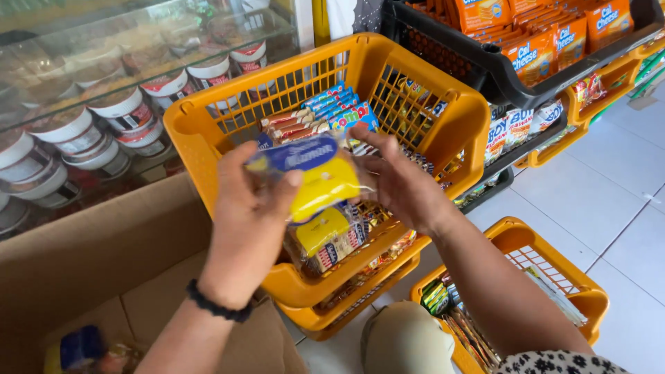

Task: Sorting various packaged snack items from a cardboard box into yellow plastic baskets for shelf organization.

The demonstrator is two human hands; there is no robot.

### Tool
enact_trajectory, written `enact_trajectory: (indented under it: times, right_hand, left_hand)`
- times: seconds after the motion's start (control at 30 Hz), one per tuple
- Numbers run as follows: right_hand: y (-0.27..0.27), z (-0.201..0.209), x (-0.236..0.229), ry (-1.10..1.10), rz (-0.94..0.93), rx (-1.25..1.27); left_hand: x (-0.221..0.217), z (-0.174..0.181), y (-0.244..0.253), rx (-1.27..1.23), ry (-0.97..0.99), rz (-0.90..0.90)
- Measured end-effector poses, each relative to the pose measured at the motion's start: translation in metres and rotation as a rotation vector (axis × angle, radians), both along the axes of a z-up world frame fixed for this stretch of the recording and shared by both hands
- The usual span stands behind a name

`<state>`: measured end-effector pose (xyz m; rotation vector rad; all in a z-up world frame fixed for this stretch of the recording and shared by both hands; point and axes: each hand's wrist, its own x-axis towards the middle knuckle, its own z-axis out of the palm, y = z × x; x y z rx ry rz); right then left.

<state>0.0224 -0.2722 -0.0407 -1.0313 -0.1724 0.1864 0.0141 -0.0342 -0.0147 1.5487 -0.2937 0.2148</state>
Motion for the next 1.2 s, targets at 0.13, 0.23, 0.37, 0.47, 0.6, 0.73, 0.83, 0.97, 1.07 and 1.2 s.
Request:
enact_trajectory:
  times: [0.13, 0.23, 0.37, 0.47, 0.6, 0.73, 0.83, 0.97, 1.07, 1.2]
  right_hand:
    - [-0.01, -0.012, -0.03, -0.123, -0.108, -0.114]
    - [-0.026, -0.038, -0.033, -0.093, -0.142, -0.156]
    - [-0.044, -0.035, -0.034, -0.168, -0.248, -0.254]
    - [-0.054, -0.035, -0.029, -0.202, -0.437, -0.235]
    - [-0.069, -0.06, -0.023, -0.184, -0.475, -0.329]
    - [-0.063, -0.071, -0.022, -0.229, -0.229, -0.452]
    - [-0.06, -0.062, -0.02, -0.183, -0.188, -0.467]
    - [-0.053, -0.043, -0.025, -0.056, -0.241, -0.283]
    - [-0.055, -0.055, -0.025, -0.207, -0.148, -0.591]
    - [-0.051, -0.06, -0.023, -0.198, -0.017, -0.49]
  left_hand:
    - [-0.009, -0.019, -0.016, 0.316, -0.181, -0.023]
    - [-0.023, -0.027, -0.017, 0.656, -0.432, -0.021]
    - [-0.029, -0.027, -0.02, 1.285, -0.565, 0.067]
    - [-0.016, -0.043, -0.027, 1.5, -0.494, 0.051]
    - [0.0, -0.058, -0.037, 1.615, -0.48, 0.048]
    - [0.014, -0.062, -0.038, 1.6, -0.427, 0.115]
    - [0.027, -0.062, -0.032, 1.581, -0.379, 0.161]
    - [0.031, -0.062, -0.028, 1.66, -0.296, 0.082]
    - [0.038, -0.065, -0.025, 1.64, -0.244, -0.055]
    - [0.061, -0.071, -0.022, 1.656, -0.196, -0.141]
